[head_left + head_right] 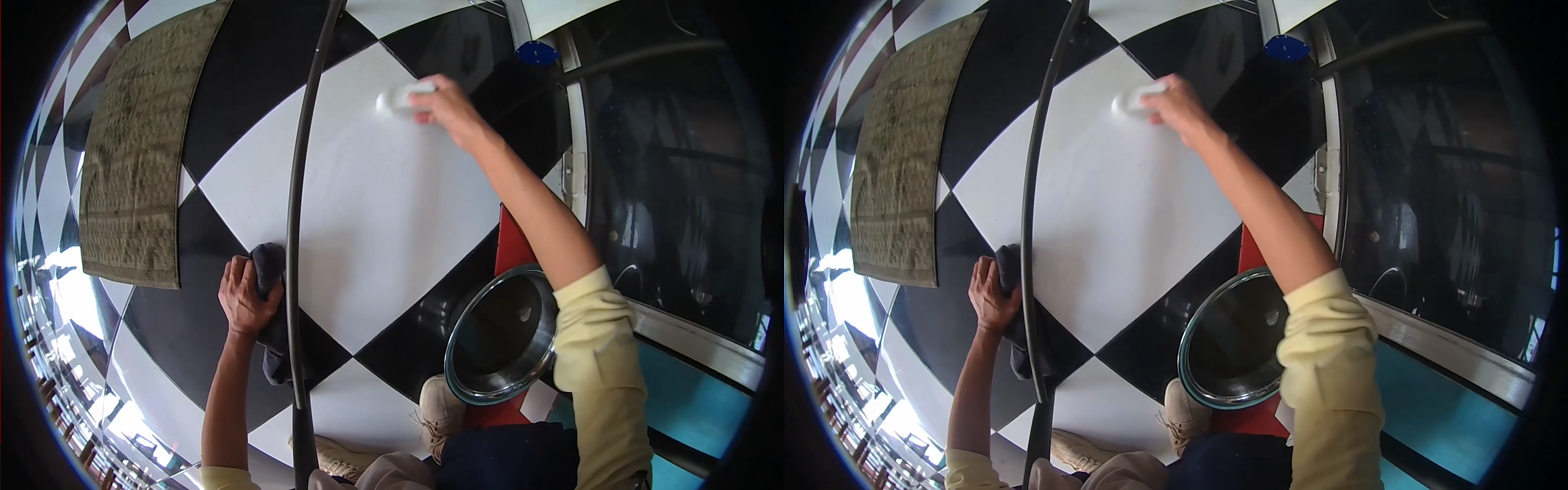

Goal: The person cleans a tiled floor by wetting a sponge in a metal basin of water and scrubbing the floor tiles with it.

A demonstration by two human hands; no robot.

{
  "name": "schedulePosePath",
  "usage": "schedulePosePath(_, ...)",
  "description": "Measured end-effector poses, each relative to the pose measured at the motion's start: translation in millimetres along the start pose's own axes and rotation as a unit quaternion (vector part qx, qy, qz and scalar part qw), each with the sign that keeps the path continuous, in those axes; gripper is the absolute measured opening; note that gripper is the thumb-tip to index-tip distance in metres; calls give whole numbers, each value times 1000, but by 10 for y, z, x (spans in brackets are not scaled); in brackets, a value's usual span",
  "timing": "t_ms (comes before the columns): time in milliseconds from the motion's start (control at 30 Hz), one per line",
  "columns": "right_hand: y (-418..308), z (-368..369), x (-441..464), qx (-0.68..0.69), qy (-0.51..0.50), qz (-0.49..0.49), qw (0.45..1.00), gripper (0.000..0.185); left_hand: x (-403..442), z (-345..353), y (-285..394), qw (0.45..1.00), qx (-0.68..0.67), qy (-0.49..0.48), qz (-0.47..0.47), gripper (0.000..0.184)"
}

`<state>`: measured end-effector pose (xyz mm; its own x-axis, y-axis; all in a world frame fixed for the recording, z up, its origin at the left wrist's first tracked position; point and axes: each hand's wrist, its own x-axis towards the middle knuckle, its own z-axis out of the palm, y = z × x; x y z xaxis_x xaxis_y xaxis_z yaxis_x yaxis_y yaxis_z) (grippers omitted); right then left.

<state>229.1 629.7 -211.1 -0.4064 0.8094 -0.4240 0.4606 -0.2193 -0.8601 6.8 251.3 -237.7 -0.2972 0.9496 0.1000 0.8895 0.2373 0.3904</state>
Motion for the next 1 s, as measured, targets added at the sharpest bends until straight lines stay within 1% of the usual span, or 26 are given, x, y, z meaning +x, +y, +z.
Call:
schedulePosePath(100,-73,-195,169,4,143,-18,990,41,3,-4,23,1000,-2,2,-5,39)
schedulePosePath(200,-54,-130,32,-24,22,-1,999,43,9,-12,19,1000,-4,-3,-6,38)
schedulePosePath(233,-64,-99,-47,-29,-2,16,999,44,-6,-1,20,1000,-3,0,-7,39)
schedulePosePath(300,25,-217,103,18,51,-7,999,42,3,-3,13,1000,0,2,-3,40)
schedulePosePath(333,71,-277,193,44,79,-22,996,41,17,-12,27,1000,6,12,4,36)
schedulePosePath(367,-7,-290,166,14,132,-8,991,40,27,-25,54,1000,13,20,12,34)
schedulePosePath(467,45,-155,63,7,12,8,1000,40,56,-29,40,999,20,28,22,31)
schedulePosePath(500,35,-78,-14,35,-24,32,999,40,37,-15,36,999,20,28,20,31)
schedulePosePath(600,90,-211,150,94,58,-12,994,39,40,-13,44,999,22,37,25,31)
schedulePosePath(633,79,-256,230,72,112,6,991,37,40,-20,44,999,18,29,19,31)
schedulePosePath(733,103,-126,126,44,31,-11,998,36,40,-17,40,1000,11,17,9,32)
schedulePosePath(767,-3,-5,-59,19,-26,20,999,37,46,-14,40,1000,11,17,8,33)
schedulePosePath(867,29,156,-138,35,1,8,999,35,24,-19,39,1000,14,14,7,33)
schedulePosePath(900,10,170,-119,32,30,-19,999,36,36,-22,40,1000,15,14,8,33)
schedulePosePath(1000,-5,511,-332,-31,-102,-8,994,37,37,-31,41,1000,2,14,7,33)
